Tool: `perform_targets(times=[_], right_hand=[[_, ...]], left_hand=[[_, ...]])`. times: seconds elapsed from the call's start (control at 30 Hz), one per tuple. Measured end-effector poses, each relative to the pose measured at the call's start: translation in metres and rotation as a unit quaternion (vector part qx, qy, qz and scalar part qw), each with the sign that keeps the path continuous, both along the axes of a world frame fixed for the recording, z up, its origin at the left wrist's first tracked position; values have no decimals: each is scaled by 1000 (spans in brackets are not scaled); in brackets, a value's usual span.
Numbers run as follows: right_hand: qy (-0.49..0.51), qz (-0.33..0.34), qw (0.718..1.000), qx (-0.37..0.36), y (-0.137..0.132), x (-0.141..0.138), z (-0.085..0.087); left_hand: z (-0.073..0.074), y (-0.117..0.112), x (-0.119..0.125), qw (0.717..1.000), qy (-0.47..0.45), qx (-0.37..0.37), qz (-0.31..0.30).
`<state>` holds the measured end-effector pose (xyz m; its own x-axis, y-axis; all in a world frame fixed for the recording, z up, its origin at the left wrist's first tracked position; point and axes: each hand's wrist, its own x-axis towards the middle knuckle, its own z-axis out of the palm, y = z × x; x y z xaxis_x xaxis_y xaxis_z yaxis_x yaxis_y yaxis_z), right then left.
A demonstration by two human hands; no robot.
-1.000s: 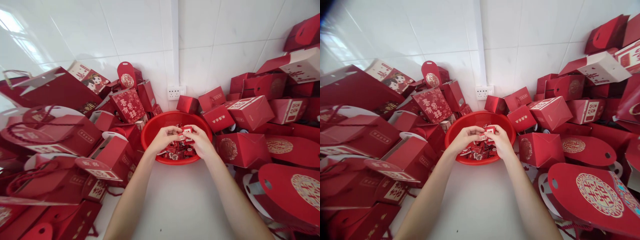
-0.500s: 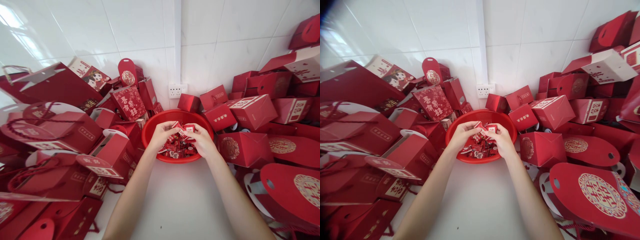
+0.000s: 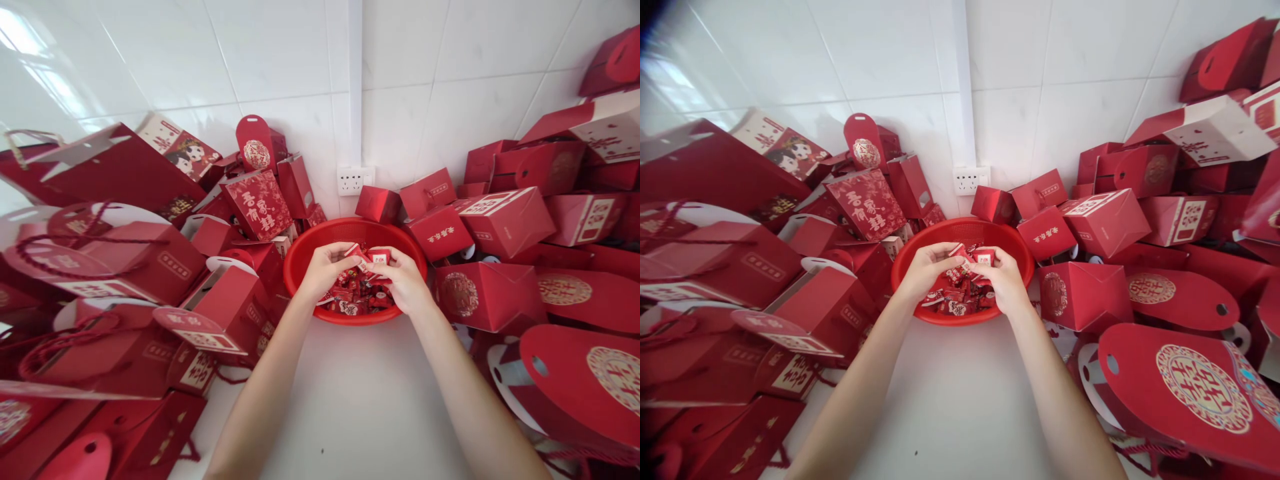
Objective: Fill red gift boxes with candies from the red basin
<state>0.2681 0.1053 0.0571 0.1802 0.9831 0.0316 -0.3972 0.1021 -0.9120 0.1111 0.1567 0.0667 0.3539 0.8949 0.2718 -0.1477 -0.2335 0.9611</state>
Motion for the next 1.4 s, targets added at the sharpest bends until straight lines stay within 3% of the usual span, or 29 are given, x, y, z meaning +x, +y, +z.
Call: perform_targets(times=[0.23, 0.4, 0.7, 0.87, 0.97, 1.13, 1.27, 1.4], right_hand=[[4, 35, 999, 14, 1, 3, 0], [-11, 52, 999, -9, -2, 1, 1], [0, -3, 1000, -26, 0, 0, 0], [24, 17, 999, -14, 1, 1, 0], [24, 23, 999, -5, 2, 2, -2], [28, 16, 999, -4, 2, 3, -3], [51, 11, 999, 9, 0, 2, -2], [58, 9, 998, 7, -1, 2, 1]], left_hand=[[1, -3, 0, 998, 56, 2, -36], [-1, -4, 1, 998, 63, 9, -25], [-14, 18, -10, 991, 74, 14, 115], [-20, 24, -21, 954, 255, 28, 157], [-19, 21, -26, 926, 356, 17, 122], [-12, 18, -24, 842, 538, -30, 20], [-6, 19, -18, 802, 595, -35, -32], [-3, 18, -16, 798, 600, -18, -59]])
